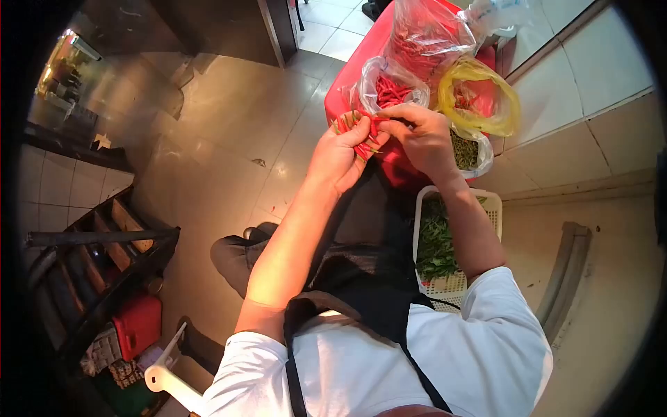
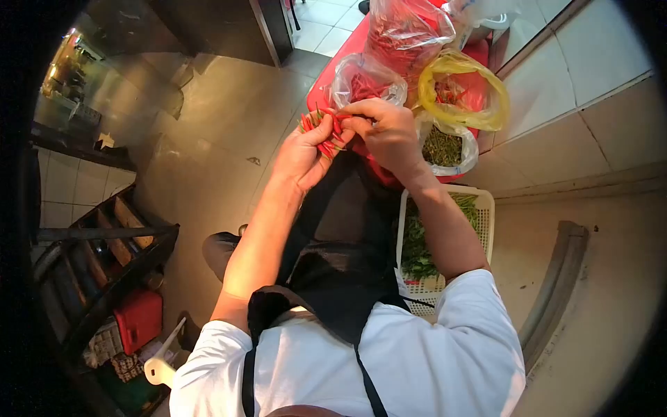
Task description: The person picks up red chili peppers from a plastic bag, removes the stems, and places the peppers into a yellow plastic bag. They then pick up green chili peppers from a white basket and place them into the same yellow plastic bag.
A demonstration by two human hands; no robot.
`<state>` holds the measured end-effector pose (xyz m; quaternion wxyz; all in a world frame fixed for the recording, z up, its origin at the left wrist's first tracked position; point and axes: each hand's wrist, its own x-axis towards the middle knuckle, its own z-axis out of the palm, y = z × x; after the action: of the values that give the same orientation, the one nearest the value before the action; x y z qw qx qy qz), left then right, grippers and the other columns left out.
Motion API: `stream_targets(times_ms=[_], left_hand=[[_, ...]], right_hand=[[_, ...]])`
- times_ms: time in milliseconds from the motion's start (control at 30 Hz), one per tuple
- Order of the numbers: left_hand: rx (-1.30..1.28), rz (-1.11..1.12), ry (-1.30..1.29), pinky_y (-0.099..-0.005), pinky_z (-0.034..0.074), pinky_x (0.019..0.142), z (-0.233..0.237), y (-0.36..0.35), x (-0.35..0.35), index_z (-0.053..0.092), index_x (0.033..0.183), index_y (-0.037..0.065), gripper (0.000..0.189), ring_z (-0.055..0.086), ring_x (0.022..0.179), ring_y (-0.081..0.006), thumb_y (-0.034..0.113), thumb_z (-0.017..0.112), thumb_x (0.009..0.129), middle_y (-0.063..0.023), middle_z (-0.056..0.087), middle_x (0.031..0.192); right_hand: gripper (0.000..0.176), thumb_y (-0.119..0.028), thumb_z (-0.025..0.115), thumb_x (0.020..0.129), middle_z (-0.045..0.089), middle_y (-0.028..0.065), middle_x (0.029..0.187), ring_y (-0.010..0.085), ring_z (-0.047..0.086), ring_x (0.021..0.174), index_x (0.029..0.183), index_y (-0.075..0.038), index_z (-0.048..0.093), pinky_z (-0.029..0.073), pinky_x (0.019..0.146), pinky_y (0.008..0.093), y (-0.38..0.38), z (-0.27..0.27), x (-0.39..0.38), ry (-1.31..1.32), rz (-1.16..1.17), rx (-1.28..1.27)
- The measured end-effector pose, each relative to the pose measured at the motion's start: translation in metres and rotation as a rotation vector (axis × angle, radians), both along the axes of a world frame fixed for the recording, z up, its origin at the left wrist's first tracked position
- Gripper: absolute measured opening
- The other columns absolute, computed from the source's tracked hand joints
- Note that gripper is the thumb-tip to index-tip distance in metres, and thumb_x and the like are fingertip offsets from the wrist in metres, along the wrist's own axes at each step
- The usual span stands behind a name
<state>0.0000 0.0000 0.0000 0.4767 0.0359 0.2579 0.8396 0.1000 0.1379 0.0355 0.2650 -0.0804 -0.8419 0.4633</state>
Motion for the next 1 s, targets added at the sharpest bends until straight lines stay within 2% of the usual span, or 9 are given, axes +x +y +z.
stream_targets(times_ms=[67, 200, 300, 433, 467, 567, 667, 867, 1000], left_hand=[[-0.001, 0.005, -0.070, -0.0414, 0.058, 0.089, 0.002, 0.003, 0.001, 0.058, 0.115, -0.001, 0.021, 0.065, 0.102, -0.0276, 0.009, 0.057, 0.097, -0.0161, 0.064, 0.112], [-0.022, 0.058, -0.176, -0.0436, 0.057, 0.094, -0.001, 0.011, -0.011, 0.055, 0.118, -0.004, 0.024, 0.063, 0.107, -0.0313, 0.009, 0.056, 0.098, -0.0193, 0.062, 0.116], [-0.037, 0.107, -0.264, -0.0446, 0.055, 0.097, 0.001, 0.013, -0.020, 0.051, 0.124, -0.005, 0.030, 0.061, 0.112, -0.0348, 0.010, 0.054, 0.099, -0.0219, 0.059, 0.121], [-0.028, 0.061, -0.205, -0.0454, 0.053, 0.100, 0.013, 0.011, -0.018, 0.045, 0.131, -0.005, 0.036, 0.058, 0.117, -0.0371, 0.014, 0.051, 0.101, -0.0236, 0.057, 0.126], [-0.020, 0.050, -0.185, -0.0455, 0.053, 0.100, 0.015, 0.011, -0.018, 0.044, 0.132, -0.005, 0.037, 0.058, 0.118, -0.0373, 0.015, 0.050, 0.102, -0.0237, 0.057, 0.127], [-0.036, 0.093, -0.057, -0.0443, 0.054, 0.097, 0.013, 0.011, -0.016, 0.047, 0.130, -0.006, 0.036, 0.059, 0.115, -0.0344, 0.017, 0.048, 0.102, -0.0222, 0.058, 0.126], [0.020, 0.123, 0.016, -0.0418, 0.055, 0.090, 0.011, 0.014, -0.010, 0.050, 0.128, -0.006, 0.033, 0.061, 0.110, -0.0302, 0.016, 0.050, 0.102, -0.0201, 0.061, 0.123], [0.011, 0.166, 0.128, -0.0379, 0.055, 0.087, 0.012, 0.014, -0.002, 0.056, 0.119, -0.005, 0.027, 0.063, 0.104, -0.0254, 0.014, 0.051, 0.101, -0.0166, 0.065, 0.114], [0.023, 0.109, 0.002, -0.0393, 0.056, 0.087, 0.009, 0.014, -0.006, 0.057, 0.114, -0.005, 0.022, 0.064, 0.102, -0.0269, 0.011, 0.052, 0.100, -0.0156, 0.065, 0.109]], right_hand=[[0.015, -0.003, 0.068, 0.088, 0.069, 0.0029, 0.091, 0.0070, 0.062, 0.077, 0.103, 0.000, 0.070, 0.050, 0.070, 0.0213, 0.009, -0.002, 0.000, -0.076, 0.009, -0.250], [0.016, -0.003, 0.068, 0.088, 0.070, 0.0030, 0.088, 0.0079, 0.062, 0.077, 0.103, 0.002, 0.070, 0.050, 0.070, 0.0225, 0.017, 0.007, -0.005, -0.083, -0.037, -0.332], [0.019, -0.003, 0.068, 0.087, 0.070, 0.0040, 0.086, 0.0086, 0.063, 0.078, 0.105, 0.002, 0.070, 0.050, 0.071, 0.0238, 0.042, 0.007, -0.016, 0.048, -0.203, -0.177], [0.022, -0.006, 0.071, 0.082, 0.072, 0.0130, 0.087, 0.0137, 0.067, 0.076, 0.103, 0.000, 0.070, 0.052, 0.071, 0.0277, 0.074, -0.009, -0.036, -0.006, -0.245, 0.510], [0.021, -0.009, 0.070, 0.083, 0.071, 0.0154, 0.086, 0.0200, 0.069, 0.077, 0.102, 0.000, 0.071, 0.053, 0.072, 0.0307, 0.071, -0.013, -0.035, 0.059, -0.270, 0.478], [0.020, -0.010, 0.070, 0.083, 0.070, 0.0186, 0.088, 0.0261, 0.069, 0.081, 0.101, 0.000, 0.070, 0.052, 0.074, 0.0330, 0.021, 0.018, -0.023, -0.094, -0.136, -0.058], [0.016, -0.009, 0.069, 0.084, 0.070, 0.0185, 0.087, 0.0282, 0.069, 0.082, 0.097, 0.000, 0.070, 0.052, 0.072, 0.0345, -0.018, 0.022, -0.012, -0.187, -0.123, -0.009], [0.013, -0.009, 0.065, 0.086, 0.066, 0.0164, 0.081, 0.0314, 0.065, 0.080, 0.094, 0.001, 0.066, 0.050, 0.074, 0.0386, -0.026, 0.018, -0.008, 0.001, -0.142, 0.130], [0.012, -0.007, 0.063, 0.088, 0.065, 0.0165, 0.083, 0.0328, 0.063, 0.082, 0.097, 0.001, 0.064, 0.049, 0.076, 0.0397, -0.020, 0.015, -0.006, 0.096, -0.084, 0.338]])
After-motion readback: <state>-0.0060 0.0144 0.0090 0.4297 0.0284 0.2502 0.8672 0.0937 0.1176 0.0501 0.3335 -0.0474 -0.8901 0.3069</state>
